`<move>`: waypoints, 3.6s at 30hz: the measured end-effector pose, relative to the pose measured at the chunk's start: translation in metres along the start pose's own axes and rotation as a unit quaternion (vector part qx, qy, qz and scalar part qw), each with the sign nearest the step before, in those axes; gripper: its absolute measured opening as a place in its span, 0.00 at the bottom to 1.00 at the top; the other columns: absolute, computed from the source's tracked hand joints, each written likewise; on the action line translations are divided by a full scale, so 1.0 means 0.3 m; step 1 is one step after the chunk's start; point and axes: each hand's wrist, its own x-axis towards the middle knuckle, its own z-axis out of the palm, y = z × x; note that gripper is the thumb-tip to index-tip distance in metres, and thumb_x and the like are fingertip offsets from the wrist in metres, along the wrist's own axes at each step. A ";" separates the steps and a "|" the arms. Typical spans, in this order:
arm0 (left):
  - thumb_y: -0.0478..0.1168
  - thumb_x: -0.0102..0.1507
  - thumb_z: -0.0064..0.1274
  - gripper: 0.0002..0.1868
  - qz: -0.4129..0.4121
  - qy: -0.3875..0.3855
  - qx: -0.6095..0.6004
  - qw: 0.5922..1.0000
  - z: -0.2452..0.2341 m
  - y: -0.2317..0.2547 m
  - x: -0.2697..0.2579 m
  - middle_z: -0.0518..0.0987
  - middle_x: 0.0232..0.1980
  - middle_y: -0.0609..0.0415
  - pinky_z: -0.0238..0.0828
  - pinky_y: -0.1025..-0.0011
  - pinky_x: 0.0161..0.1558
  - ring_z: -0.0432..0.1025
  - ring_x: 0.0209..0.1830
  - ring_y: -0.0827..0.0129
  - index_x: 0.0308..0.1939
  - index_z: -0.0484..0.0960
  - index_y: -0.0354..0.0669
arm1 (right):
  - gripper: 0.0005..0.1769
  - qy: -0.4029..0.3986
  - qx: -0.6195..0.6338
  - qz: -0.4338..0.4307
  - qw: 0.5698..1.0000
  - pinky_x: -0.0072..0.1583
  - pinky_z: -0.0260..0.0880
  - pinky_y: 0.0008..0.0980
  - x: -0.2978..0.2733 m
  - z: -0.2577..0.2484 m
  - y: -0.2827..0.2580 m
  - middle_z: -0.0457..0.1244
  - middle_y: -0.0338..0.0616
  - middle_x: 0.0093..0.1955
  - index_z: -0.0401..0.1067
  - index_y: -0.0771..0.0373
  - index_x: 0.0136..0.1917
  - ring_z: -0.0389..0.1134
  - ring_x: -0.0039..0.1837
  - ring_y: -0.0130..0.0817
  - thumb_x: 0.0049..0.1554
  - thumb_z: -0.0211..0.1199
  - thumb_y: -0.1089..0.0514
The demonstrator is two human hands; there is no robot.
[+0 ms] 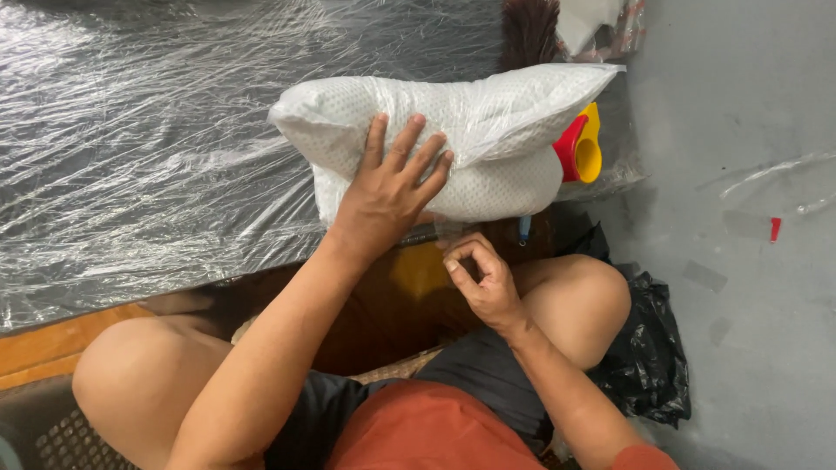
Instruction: Vacuuming air out of a cushion inside a plastic bag to compress it and then sealing the bag with tape.
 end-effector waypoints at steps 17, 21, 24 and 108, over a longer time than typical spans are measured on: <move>0.62 0.55 0.65 0.37 -0.001 0.003 0.010 1.000 0.040 -0.002 0.001 0.77 0.65 0.44 0.43 0.32 0.73 0.61 0.74 0.42 0.61 0.80 0.44 | 0.00 0.030 -0.092 -0.037 0.995 0.60 0.68 0.45 0.030 0.024 0.040 0.65 0.47 0.46 0.73 0.63 0.47 0.69 0.53 0.47 0.61 0.63 0.65; 0.66 0.54 0.63 0.41 -0.004 -0.040 0.012 0.999 -0.004 -0.002 0.017 0.76 0.67 0.45 0.40 0.32 0.74 0.59 0.76 0.43 0.63 0.79 0.44 | 0.01 0.036 -0.117 -0.044 0.992 0.60 0.68 0.46 0.034 0.029 0.068 0.65 0.45 0.48 0.73 0.62 0.48 0.69 0.54 0.47 0.62 0.63 0.63; 0.67 0.52 0.63 0.45 0.001 -0.094 0.012 0.995 0.004 -0.013 0.021 0.73 0.70 0.45 0.37 0.33 0.75 0.55 0.78 0.43 0.65 0.77 0.43 | 0.00 0.037 -0.120 -0.059 0.990 0.60 0.68 0.45 0.044 0.028 0.071 0.65 0.45 0.48 0.73 0.62 0.48 0.69 0.54 0.47 0.62 0.63 0.64; 0.71 0.55 0.57 0.56 -0.035 -0.185 -0.053 0.981 -0.135 -0.041 0.111 0.59 0.76 0.36 0.31 0.42 0.79 0.44 0.82 0.45 0.72 0.59 0.32 | 0.22 0.061 -0.469 -0.251 0.845 0.77 0.28 0.68 0.576 -0.114 0.008 0.70 0.52 0.63 0.73 0.59 0.70 0.66 0.72 0.48 0.65 0.51 0.55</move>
